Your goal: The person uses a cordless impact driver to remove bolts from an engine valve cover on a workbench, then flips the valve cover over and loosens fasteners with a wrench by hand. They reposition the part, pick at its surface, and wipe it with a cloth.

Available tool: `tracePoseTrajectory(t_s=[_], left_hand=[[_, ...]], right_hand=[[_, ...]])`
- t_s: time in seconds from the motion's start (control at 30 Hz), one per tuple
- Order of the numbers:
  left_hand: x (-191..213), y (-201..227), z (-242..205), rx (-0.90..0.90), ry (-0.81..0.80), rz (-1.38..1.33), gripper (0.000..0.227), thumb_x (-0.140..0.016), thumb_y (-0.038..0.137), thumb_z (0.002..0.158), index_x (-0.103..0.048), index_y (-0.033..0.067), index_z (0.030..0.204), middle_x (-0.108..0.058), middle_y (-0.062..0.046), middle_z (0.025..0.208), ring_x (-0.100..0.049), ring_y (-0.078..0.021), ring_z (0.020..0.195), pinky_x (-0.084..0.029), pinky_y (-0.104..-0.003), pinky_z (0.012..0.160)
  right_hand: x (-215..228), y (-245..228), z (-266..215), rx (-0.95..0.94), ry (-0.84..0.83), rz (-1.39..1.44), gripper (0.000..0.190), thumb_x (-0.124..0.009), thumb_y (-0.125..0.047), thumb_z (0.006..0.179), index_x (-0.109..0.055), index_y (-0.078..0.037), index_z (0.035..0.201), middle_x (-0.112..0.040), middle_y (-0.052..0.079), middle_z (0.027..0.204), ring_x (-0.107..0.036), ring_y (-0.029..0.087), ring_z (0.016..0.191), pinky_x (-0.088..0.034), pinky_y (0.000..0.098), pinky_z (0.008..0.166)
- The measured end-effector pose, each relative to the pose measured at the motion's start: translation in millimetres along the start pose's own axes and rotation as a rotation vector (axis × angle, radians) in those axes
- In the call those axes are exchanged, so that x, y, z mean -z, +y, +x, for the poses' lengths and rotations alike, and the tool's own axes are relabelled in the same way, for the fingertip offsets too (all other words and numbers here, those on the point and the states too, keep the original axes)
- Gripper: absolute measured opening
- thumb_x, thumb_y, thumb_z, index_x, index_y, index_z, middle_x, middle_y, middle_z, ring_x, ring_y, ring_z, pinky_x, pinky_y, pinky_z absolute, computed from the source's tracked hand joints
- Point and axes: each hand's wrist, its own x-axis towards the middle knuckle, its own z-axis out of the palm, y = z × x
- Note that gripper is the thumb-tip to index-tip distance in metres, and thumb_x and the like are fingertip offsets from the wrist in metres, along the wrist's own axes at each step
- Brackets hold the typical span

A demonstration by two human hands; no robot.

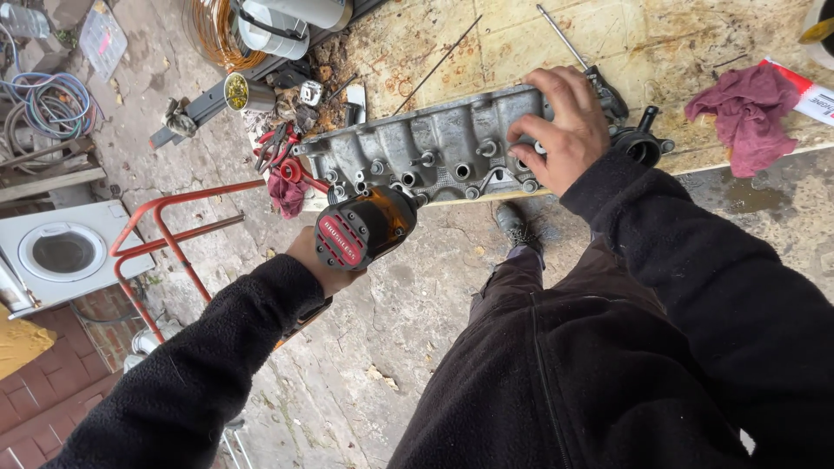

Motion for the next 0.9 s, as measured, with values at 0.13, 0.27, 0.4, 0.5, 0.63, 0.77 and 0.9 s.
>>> tracePoseTrajectory(t_s=[0.13, 0.27, 0.4, 0.5, 0.63, 0.77, 0.9], left_hand=[[-6.0, -2.0, -0.6, -0.112, 0.060, 0.062, 0.031, -0.082, 0.025, 0.075, -0.070, 0.0098, 0.100, -0.072, -0.012, 0.084, -0.071, -0.0330, 0.075, -0.059, -0.043, 0.068], [-0.5, 36.2, -13.4, 0.505, -0.026, -0.982, 0.013, -0.072, 0.004, 0.081, -0.063, 0.0027, 0.089, -0.058, -0.007, 0.060, -0.056, -0.0192, 0.044, -0.048, -0.036, 0.041], [-6.2, 54.4, -23.4, 0.523, 0.075, -1.101, 0.012, -0.071, 0.002, 0.082, -0.059, 0.0004, 0.085, -0.058, -0.004, 0.058, -0.057, -0.0158, 0.043, -0.048, -0.033, 0.040], [-7.8, 61.5, -26.9, 0.472, 0.095, -0.996, 0.012, -0.073, 0.005, 0.083, -0.064, -0.0019, 0.084, -0.061, -0.004, 0.058, -0.060, -0.0151, 0.044, -0.050, -0.032, 0.041], [-12.2, 82.3, -34.8, 0.508, 0.173, -1.030, 0.014, -0.072, 0.006, 0.082, -0.065, 0.0027, 0.094, -0.060, -0.003, 0.057, -0.059, -0.0145, 0.044, -0.050, -0.032, 0.041], [-7.4, 98.6, -26.7, 0.410, 0.111, -1.130, 0.021, -0.069, 0.003, 0.082, -0.065, 0.0024, 0.103, -0.059, -0.004, 0.058, -0.058, -0.0142, 0.044, -0.050, -0.032, 0.041], [3.3, 108.6, -16.1, 0.343, 0.081, -1.008, 0.027, -0.070, 0.000, 0.080, -0.062, 0.0014, 0.106, -0.059, -0.004, 0.058, -0.059, -0.0150, 0.043, -0.051, -0.033, 0.039]], right_hand=[[-2.8, 4.7, 0.7, 0.006, -0.009, -0.004, 0.025, -0.094, -0.023, 0.081, -0.072, -0.014, 0.089, -0.047, 0.014, 0.148, -0.039, 0.037, 0.145, -0.035, 0.0536, 0.125], [-2.1, 6.7, -1.2, 0.015, 0.001, -0.015, 0.023, -0.093, -0.021, 0.083, -0.072, -0.015, 0.092, -0.046, 0.014, 0.150, -0.038, 0.038, 0.147, -0.034, 0.0533, 0.126], [-0.1, 4.2, 3.4, 0.008, -0.005, -0.008, 0.025, -0.093, -0.023, 0.082, -0.072, -0.014, 0.091, -0.046, 0.014, 0.149, -0.038, 0.039, 0.146, -0.034, 0.0535, 0.124], [0.6, 3.5, 2.8, 0.009, -0.010, 0.002, 0.025, -0.093, -0.023, 0.082, -0.072, -0.015, 0.091, -0.046, 0.014, 0.149, -0.038, 0.039, 0.146, -0.034, 0.0533, 0.124], [-1.9, 3.8, 1.6, 0.010, 0.004, -0.006, 0.025, -0.093, -0.023, 0.082, -0.072, -0.015, 0.091, -0.046, 0.014, 0.149, -0.039, 0.038, 0.145, -0.035, 0.0529, 0.125], [-3.4, 5.2, 2.4, 0.016, 0.013, -0.011, 0.026, -0.094, -0.023, 0.081, -0.072, -0.015, 0.090, -0.046, 0.014, 0.148, -0.040, 0.038, 0.144, -0.035, 0.0533, 0.124], [-1.0, 0.7, 4.0, 0.020, 0.019, -0.009, 0.026, -0.095, -0.023, 0.080, -0.072, -0.015, 0.089, -0.046, 0.013, 0.148, -0.040, 0.037, 0.144, -0.036, 0.0528, 0.123]])
